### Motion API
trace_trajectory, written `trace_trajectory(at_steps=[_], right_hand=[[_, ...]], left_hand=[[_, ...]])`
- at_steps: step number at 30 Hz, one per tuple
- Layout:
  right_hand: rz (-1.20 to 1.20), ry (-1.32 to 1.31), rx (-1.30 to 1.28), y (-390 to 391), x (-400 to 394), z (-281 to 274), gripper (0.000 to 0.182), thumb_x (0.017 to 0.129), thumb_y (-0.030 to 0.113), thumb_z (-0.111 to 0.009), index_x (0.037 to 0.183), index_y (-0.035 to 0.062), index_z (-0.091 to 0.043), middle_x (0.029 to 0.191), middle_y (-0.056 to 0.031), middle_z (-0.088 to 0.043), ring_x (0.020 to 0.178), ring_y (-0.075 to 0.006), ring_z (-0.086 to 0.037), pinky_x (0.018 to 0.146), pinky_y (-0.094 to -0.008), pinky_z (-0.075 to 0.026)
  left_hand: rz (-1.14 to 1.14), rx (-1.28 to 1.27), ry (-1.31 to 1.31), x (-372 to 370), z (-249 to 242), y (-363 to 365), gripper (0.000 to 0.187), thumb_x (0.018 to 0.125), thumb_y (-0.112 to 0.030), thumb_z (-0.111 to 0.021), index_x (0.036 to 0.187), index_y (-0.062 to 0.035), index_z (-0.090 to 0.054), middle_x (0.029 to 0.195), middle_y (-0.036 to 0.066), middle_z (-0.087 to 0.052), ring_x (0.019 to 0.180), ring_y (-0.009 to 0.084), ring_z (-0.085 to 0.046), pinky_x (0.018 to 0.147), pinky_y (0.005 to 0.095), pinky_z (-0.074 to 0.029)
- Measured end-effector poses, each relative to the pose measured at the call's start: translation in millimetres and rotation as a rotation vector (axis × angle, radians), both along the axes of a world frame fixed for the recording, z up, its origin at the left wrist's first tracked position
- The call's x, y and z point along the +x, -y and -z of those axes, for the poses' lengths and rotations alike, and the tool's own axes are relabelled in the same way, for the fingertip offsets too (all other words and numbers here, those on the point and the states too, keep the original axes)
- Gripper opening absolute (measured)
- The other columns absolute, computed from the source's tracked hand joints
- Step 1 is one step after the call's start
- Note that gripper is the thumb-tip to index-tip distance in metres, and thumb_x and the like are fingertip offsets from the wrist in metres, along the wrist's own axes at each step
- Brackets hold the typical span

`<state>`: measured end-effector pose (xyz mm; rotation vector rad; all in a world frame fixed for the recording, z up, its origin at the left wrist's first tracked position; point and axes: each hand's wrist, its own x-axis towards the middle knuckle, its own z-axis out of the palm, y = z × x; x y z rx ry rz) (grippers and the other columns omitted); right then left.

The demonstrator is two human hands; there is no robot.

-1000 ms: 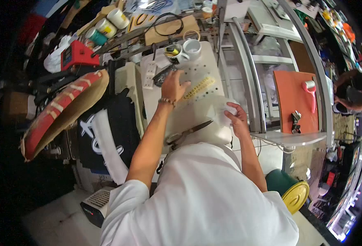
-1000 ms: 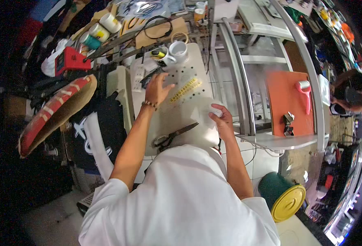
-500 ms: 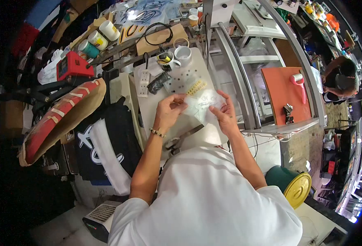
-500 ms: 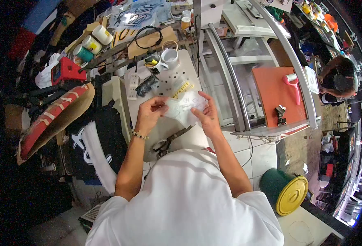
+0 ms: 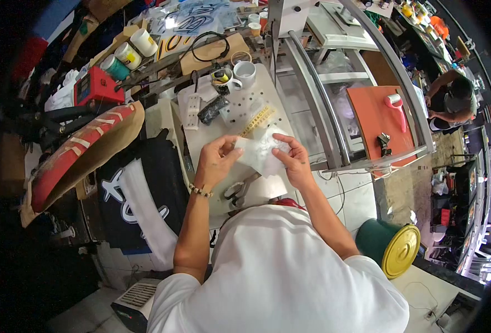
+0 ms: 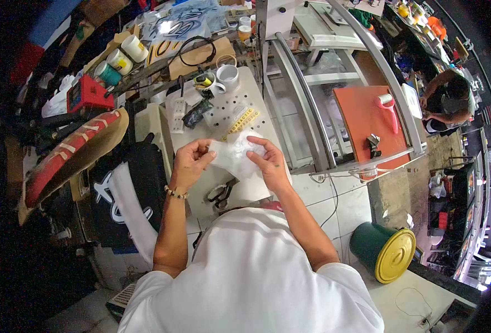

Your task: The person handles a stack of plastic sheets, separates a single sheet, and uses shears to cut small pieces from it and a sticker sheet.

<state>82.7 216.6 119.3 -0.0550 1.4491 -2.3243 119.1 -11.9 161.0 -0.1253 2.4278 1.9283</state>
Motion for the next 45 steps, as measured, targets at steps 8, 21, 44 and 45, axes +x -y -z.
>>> trace_trajectory(at_steps=[8,21,44,45], right_hand=[[0.189,0.058,-0.113,13.1,12.6,4.4,0.039,0.088,-0.001,-0.066,0.126,0.0003,-0.057,0.106,-0.0085,-0.067,0.091,-0.0125,-0.065,0.081,-0.027,-0.054],[-0.062,0.099,-0.135,41.8,24.9,-28.8,0.022,0.096,0.023,-0.064,0.104,0.0026,-0.066,0.092,-0.0028,-0.069,0.078,-0.0063,-0.062,0.07,-0.024,-0.051],[-0.123,-0.006,-0.116,66.6,11.2,-30.1,0.026,0.096,0.011,-0.058,0.12,0.0006,-0.06,0.101,-0.0062,-0.067,0.088,-0.0095,-0.064,0.075,-0.0255,-0.053],[-0.155,0.003,-0.142,66.3,10.2,-31.2,0.03,0.096,0.007,-0.057,0.125,0.0011,-0.058,0.103,-0.0068,-0.067,0.09,-0.0098,-0.063,0.077,-0.0253,-0.052]], left_hand=[[-0.262,0.068,-0.086,19.8,-9.7,15.5,0.008,0.088,-0.003,-0.067,0.094,0.001,-0.063,0.089,0.001,-0.066,0.076,0.0052,-0.057,0.067,0.024,-0.049],[-0.198,-0.311,-0.825,35.8,-7.5,7.5,0.035,0.073,0.018,-0.065,0.095,-0.0084,-0.067,0.122,0.021,-0.059,0.112,0.0342,-0.062,0.089,0.0369,-0.056],[-0.326,0.348,-0.347,31.1,-33.5,87.3,0.018,0.09,-0.001,-0.066,0.107,-0.0009,-0.063,0.094,0.001,-0.065,0.078,0.0043,-0.057,0.066,0.0206,-0.048],[-0.296,0.348,-0.34,34.3,-42.6,92.2,0.019,0.089,0.0,-0.066,0.108,-0.0005,-0.062,0.093,0.0,-0.064,0.078,0.0047,-0.057,0.065,0.0204,-0.047]])
